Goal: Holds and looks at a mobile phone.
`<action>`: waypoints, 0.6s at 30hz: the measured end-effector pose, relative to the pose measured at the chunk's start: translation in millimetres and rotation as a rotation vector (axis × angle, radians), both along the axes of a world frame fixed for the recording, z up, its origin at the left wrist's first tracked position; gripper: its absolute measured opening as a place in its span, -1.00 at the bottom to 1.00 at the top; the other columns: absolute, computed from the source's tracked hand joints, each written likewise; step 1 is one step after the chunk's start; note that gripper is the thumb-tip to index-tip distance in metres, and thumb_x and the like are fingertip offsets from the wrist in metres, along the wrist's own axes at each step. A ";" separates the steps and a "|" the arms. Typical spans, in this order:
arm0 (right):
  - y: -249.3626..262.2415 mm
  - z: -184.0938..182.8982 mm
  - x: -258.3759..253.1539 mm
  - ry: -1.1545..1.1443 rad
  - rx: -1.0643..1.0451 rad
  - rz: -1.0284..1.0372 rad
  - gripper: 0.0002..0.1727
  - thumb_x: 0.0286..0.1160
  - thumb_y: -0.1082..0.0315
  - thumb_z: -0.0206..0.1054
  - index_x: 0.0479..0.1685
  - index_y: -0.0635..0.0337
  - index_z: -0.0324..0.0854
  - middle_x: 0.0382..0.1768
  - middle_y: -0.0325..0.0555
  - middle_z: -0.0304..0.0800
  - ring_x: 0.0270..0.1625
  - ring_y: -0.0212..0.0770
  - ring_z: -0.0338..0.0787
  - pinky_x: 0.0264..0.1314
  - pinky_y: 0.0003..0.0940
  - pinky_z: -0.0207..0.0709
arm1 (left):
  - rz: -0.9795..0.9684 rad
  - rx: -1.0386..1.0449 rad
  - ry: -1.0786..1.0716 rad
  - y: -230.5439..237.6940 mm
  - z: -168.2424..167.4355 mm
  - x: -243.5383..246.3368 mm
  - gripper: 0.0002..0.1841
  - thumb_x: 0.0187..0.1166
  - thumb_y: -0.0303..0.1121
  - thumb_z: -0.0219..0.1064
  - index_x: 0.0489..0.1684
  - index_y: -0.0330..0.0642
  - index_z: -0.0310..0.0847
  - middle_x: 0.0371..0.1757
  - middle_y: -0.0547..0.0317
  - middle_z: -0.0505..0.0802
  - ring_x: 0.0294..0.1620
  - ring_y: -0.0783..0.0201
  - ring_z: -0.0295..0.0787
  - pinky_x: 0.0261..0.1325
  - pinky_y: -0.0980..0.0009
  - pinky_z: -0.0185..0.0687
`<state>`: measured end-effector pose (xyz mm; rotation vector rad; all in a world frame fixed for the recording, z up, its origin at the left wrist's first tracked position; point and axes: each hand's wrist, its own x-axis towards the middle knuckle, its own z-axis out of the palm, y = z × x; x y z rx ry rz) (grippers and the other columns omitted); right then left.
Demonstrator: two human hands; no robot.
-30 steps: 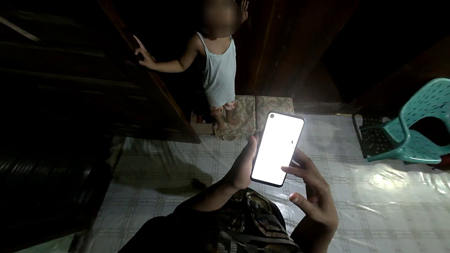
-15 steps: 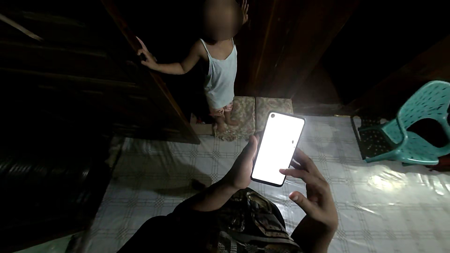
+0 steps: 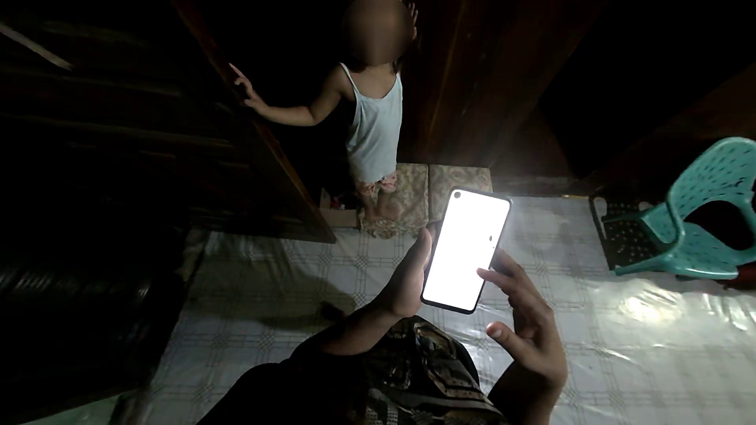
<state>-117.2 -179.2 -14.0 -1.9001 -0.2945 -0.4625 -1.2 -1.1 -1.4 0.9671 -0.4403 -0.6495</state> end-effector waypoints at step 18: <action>-2.2 -3.4 -3.4 0.004 0.001 0.002 -0.40 0.51 -0.29 0.30 0.32 -0.10 0.73 0.71 -0.09 0.32 0.66 -0.16 0.43 0.61 -0.18 0.48 | -0.038 -0.008 -0.002 -3.9 -2.9 1.5 -0.16 0.68 0.38 -0.27 0.82 -0.01 0.05 0.59 0.16 0.54 0.53 0.29 0.53 0.52 0.23 0.52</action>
